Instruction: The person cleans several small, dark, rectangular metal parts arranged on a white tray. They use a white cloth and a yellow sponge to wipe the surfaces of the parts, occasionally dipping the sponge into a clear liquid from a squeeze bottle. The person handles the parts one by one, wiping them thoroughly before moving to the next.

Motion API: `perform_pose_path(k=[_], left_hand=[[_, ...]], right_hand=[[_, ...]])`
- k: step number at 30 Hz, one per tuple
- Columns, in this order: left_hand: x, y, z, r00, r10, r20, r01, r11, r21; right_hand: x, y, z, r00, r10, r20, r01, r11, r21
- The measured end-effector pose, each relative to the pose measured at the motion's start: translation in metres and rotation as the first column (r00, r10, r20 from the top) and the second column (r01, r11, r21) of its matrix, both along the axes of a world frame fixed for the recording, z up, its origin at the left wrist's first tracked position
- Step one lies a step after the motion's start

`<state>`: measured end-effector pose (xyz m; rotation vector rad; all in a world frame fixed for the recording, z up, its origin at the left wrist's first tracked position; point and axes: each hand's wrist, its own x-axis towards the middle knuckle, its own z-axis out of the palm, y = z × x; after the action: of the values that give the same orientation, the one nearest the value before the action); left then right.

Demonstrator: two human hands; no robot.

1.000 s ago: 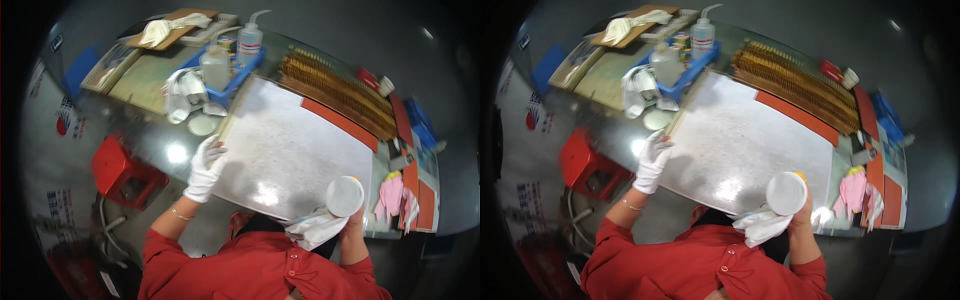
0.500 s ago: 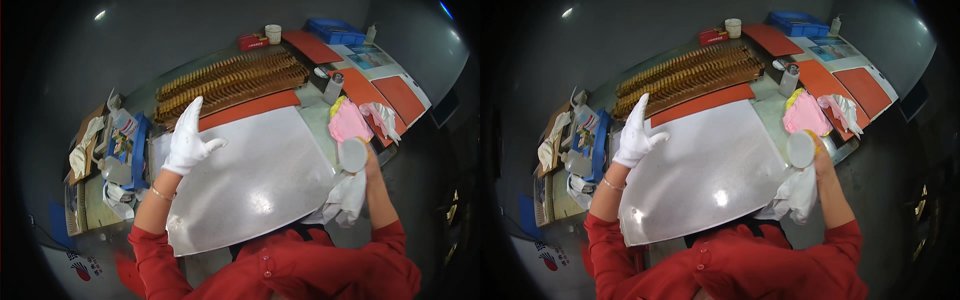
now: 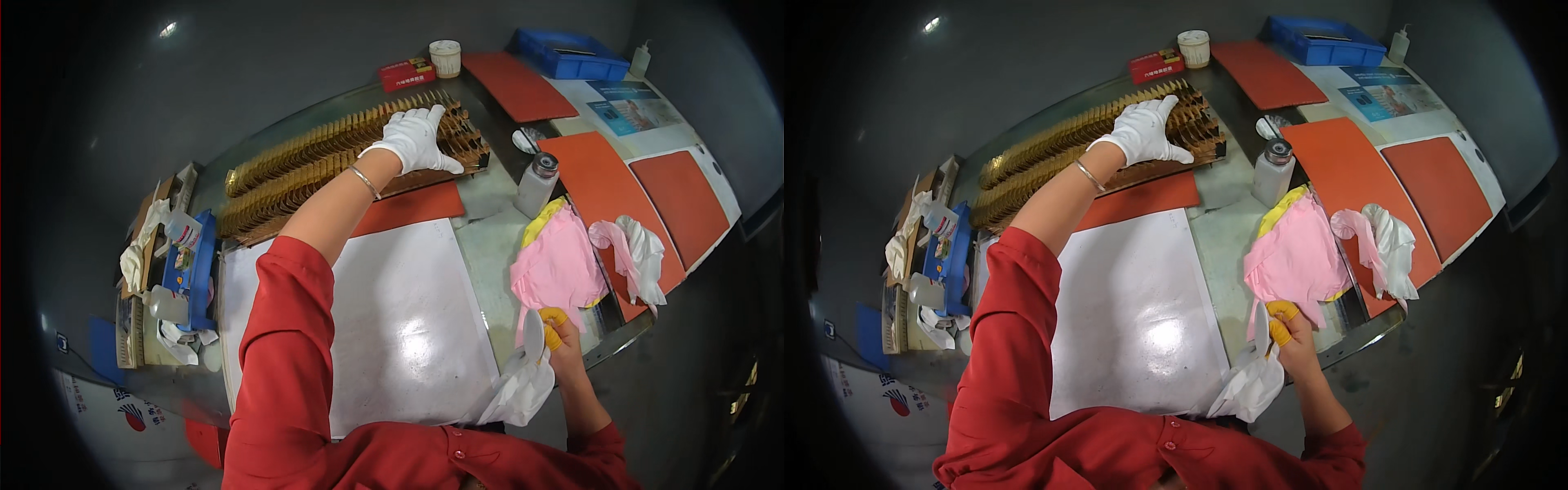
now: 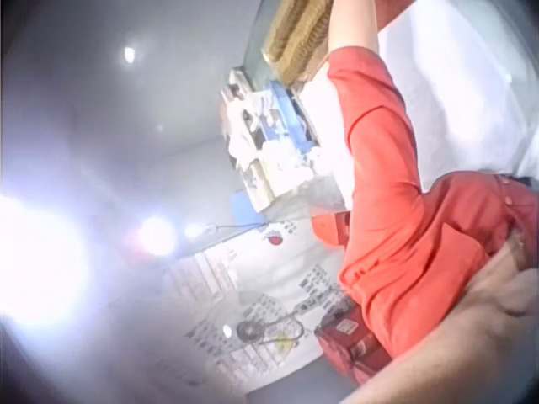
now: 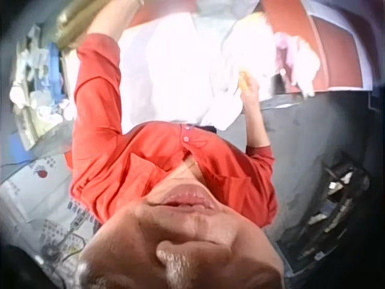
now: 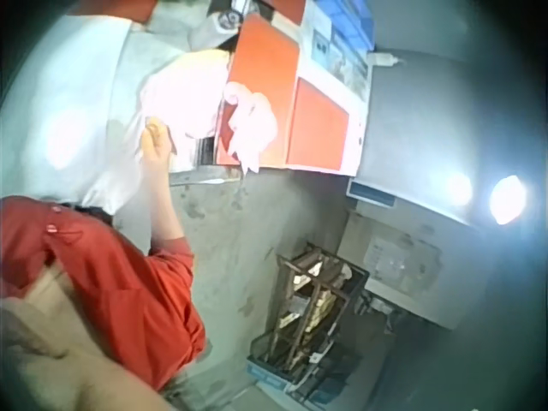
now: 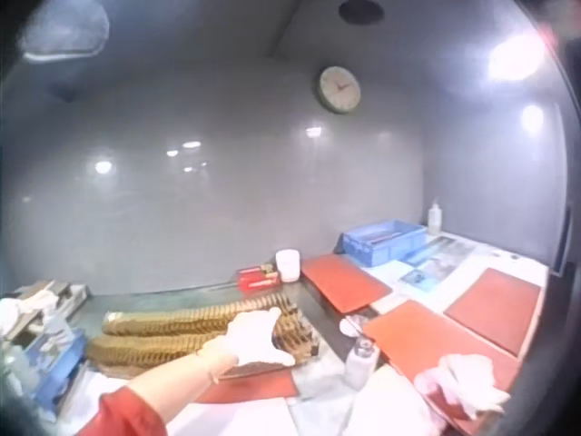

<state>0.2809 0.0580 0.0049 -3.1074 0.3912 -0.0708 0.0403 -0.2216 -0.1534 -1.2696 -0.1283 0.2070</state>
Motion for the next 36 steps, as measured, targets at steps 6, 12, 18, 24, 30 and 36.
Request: perform_pose_path(k=[6, 12, 18, 24, 30, 36], left_hand=[[0.016, -0.006, -0.008, 0.999, 0.034, -0.026, -0.032, 0.998, 0.049], [0.022, -0.013, -0.010, 0.999, 0.048, -0.013, -0.047, 0.996, 0.070], [0.028, -0.027, -0.014, 0.997, 0.061, -0.045, -0.061, 0.998, 0.011], [0.040, -0.026, -0.020, 0.997, 0.026, -0.075, -0.031, 0.997, -0.070], [0.036, -0.033, -0.022, 0.998, -0.010, -0.064, -0.005, 0.974, -0.226], [0.040, -0.032, -0.023, 0.998, -0.006, -0.062, -0.009, 0.968, -0.252]], right_hand=[[-0.002, -0.002, 0.003, 0.999, 0.034, 0.014, -0.034, 0.999, -0.002], [-0.002, -0.008, -0.005, 0.997, 0.072, -0.021, -0.072, 0.997, 0.026], [-0.002, -0.006, 0.003, 0.997, 0.064, -0.034, -0.062, 0.997, 0.054], [-0.004, -0.008, 0.000, 0.995, 0.087, -0.051, -0.081, 0.991, 0.111], [-0.005, -0.009, 0.002, 0.994, 0.097, -0.048, -0.094, 0.993, 0.071], [-0.004, -0.011, -0.008, 0.997, 0.069, -0.036, -0.066, 0.995, 0.078]])
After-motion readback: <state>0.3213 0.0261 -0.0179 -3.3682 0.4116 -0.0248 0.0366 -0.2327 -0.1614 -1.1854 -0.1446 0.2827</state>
